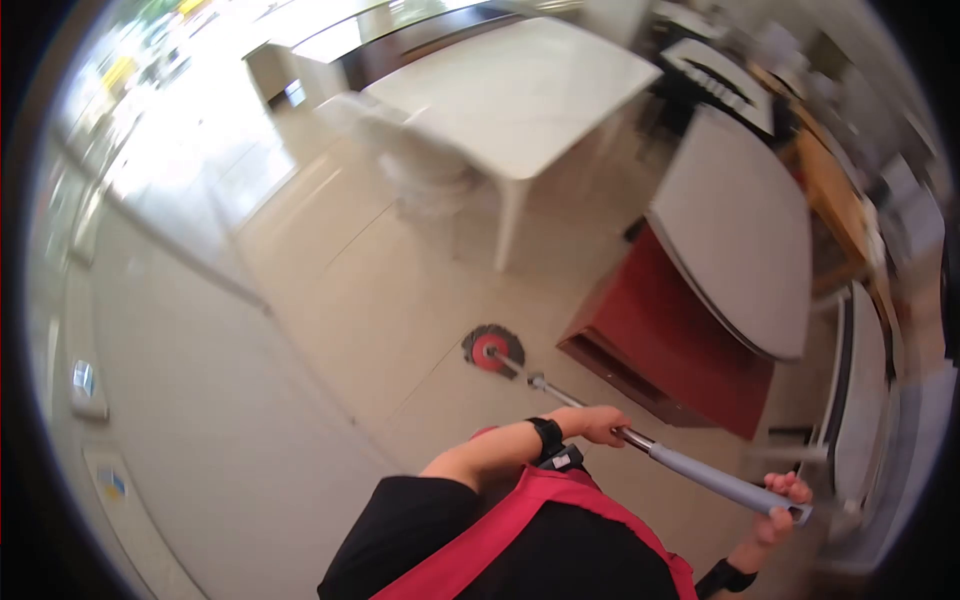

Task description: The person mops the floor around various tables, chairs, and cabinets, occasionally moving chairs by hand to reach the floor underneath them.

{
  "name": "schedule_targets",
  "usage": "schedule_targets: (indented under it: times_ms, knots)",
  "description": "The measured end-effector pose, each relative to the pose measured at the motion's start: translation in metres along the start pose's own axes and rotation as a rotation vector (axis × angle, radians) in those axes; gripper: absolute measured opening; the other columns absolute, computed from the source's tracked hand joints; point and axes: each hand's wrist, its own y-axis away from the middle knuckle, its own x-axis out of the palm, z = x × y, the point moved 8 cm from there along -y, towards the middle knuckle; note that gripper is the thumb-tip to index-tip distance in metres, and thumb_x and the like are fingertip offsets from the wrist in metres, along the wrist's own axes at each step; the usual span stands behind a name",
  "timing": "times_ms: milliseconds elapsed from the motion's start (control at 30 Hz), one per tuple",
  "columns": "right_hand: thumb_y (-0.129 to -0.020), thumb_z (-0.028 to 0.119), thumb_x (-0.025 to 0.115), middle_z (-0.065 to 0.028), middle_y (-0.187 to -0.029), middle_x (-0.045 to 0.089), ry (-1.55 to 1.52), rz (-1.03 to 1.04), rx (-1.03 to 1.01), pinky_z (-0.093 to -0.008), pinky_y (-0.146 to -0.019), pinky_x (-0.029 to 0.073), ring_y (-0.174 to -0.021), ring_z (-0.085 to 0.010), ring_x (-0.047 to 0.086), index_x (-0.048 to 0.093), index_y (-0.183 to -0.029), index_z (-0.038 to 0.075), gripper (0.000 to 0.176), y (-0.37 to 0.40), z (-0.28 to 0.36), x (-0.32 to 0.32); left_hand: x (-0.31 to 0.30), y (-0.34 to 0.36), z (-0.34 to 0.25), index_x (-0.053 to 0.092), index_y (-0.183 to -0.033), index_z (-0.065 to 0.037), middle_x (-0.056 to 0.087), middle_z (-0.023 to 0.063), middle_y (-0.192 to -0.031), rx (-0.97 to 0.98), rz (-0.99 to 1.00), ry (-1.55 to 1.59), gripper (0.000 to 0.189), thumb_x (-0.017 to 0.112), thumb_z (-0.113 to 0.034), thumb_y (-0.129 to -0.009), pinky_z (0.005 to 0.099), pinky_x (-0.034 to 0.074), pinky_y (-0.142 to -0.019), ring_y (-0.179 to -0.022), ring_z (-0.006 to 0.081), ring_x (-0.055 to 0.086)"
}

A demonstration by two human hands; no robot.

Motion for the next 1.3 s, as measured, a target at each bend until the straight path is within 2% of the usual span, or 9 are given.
schedule_targets:
  times_ms: [133, 267, 333, 467, 600, 833, 1033, 1100, 1300]
  knots:
    - [-0.073, 0.012, 0.053, -0.0135, -0.113, 0.057, -0.147, 0.152, 0.143, -0.0377, -0.087, 0.047, -0.094, -0.0244, 0.059, 0.05, -0.116, 0.004, 0.044, -0.006, -0.103, -0.004, -0.03, 0.059, 0.054, 0.058, -0.078, -0.008, 0.058, 0.0129, -0.071, -0.227, -0.47, -0.2, 0.023, 0.07, -0.025, -0.068, 0.0437, 0.046, -0.066, -0.073, 0.0336, 0.058]
    - [-0.081, 0.009, 0.048, -0.0144, -0.115, 0.054, -0.06, 0.439, 0.137, -0.0352, -0.091, 0.043, -0.102, -0.021, 0.054, 0.048, -0.115, -0.002, 0.036, 0.003, -0.192, 0.083, -0.061, 0.17, 0.114, 0.06, -0.079, -0.012, 0.059, 0.0103, -0.082, -0.678, -0.862, -0.45, 0.022, 0.072, -0.021, -0.063, 0.0421, 0.047, -0.074, -0.086, 0.0307, 0.057]
    - [-0.079, 0.008, 0.054, -0.0168, -0.11, 0.056, 0.226, 0.603, 0.118, -0.0382, -0.092, 0.043, -0.101, -0.0242, 0.056, 0.048, -0.111, -0.002, 0.034, 0.002, -0.239, 0.18, -0.113, 0.254, 0.139, 0.057, -0.084, -0.01, 0.056, 0.0118, -0.094, -0.794, -1.137, -0.302, 0.028, 0.073, -0.014, -0.061, 0.0408, 0.046, -0.08, -0.098, 0.0306, 0.051]
    - [-0.072, 0.0, 0.063, -0.0159, -0.098, 0.057, -0.084, 0.891, -0.136, -0.0425, -0.088, 0.047, -0.092, -0.0297, 0.061, 0.048, -0.107, 0.002, 0.038, 0.034, -0.224, 0.319, -0.124, 0.368, 0.164, 0.054, -0.087, -0.008, 0.052, 0.0121, -0.097, -0.96, -1.303, -0.459, 0.03, 0.07, -0.003, -0.062, 0.0399, 0.044, -0.085, -0.102, 0.0325, 0.047]
    - [-0.07, 0.002, 0.067, -0.0158, -0.094, 0.058, -0.102, 0.986, -0.202, -0.0429, -0.085, 0.049, -0.084, -0.0314, 0.062, 0.048, -0.107, 0.003, 0.042, 0.054, -0.203, 0.334, -0.096, 0.402, 0.139, 0.054, -0.087, -0.009, 0.052, 0.0107, -0.099, -1.068, -1.34, -0.402, 0.029, 0.065, 0.0, -0.063, 0.0396, 0.042, -0.091, -0.104, 0.0322, 0.047]
    - [-0.07, 0.001, 0.068, -0.0149, -0.097, 0.056, -0.074, 1.03, -0.018, -0.039, -0.086, 0.047, -0.086, -0.0259, 0.06, 0.047, -0.109, 0.003, 0.044, 0.025, -0.183, 0.184, 0.014, 0.29, 0.111, 0.05, -0.102, -0.008, 0.051, 0.0159, -0.11, -1.192, -1.266, -0.245, 0.05, 0.079, -0.017, -0.062, 0.0436, 0.037, -0.097, -0.119, 0.0377, 0.038]
    - [-0.069, 0.001, 0.067, -0.0131, -0.104, 0.053, -0.008, 0.821, 0.23, -0.0351, -0.092, 0.041, -0.098, -0.0216, 0.054, 0.048, -0.108, 0.004, 0.043, -0.017, -0.126, -0.041, 0.099, 0.076, 0.057, 0.036, -0.127, -0.003, 0.041, 0.0225, -0.121, -0.863, -1.218, -0.245, 0.086, 0.082, -0.027, -0.058, 0.0478, 0.03, -0.101, -0.121, 0.041, 0.032]
    - [-0.07, 0.004, 0.067, -0.0131, -0.105, 0.052, 0.043, 0.753, 0.266, -0.0356, -0.093, 0.04, -0.101, -0.0217, 0.053, 0.048, -0.108, 0.004, 0.042, -0.022, -0.088, -0.11, 0.123, 0.002, 0.034, 0.031, -0.131, -0.005, 0.036, 0.0228, -0.125, -0.605, -1.178, -0.221, 0.091, 0.081, -0.033, -0.06, 0.0498, 0.029, -0.1, -0.117, 0.0413, 0.034]
    - [-0.074, 0.016, 0.066, -0.0115, -0.1, 0.05, 0.244, 0.64, 0.027, -0.0373, -0.087, 0.041, -0.095, -0.0229, 0.051, 0.048, -0.106, 0.005, 0.039, 0.013, -0.036, -0.254, 0.172, -0.153, 0.008, 0.051, -0.109, -0.008, 0.051, 0.0152, -0.105, -0.361, -0.862, -0.225, 0.059, 0.078, -0.032, -0.063, 0.0432, 0.034, -0.094, -0.105, 0.0345, 0.044]
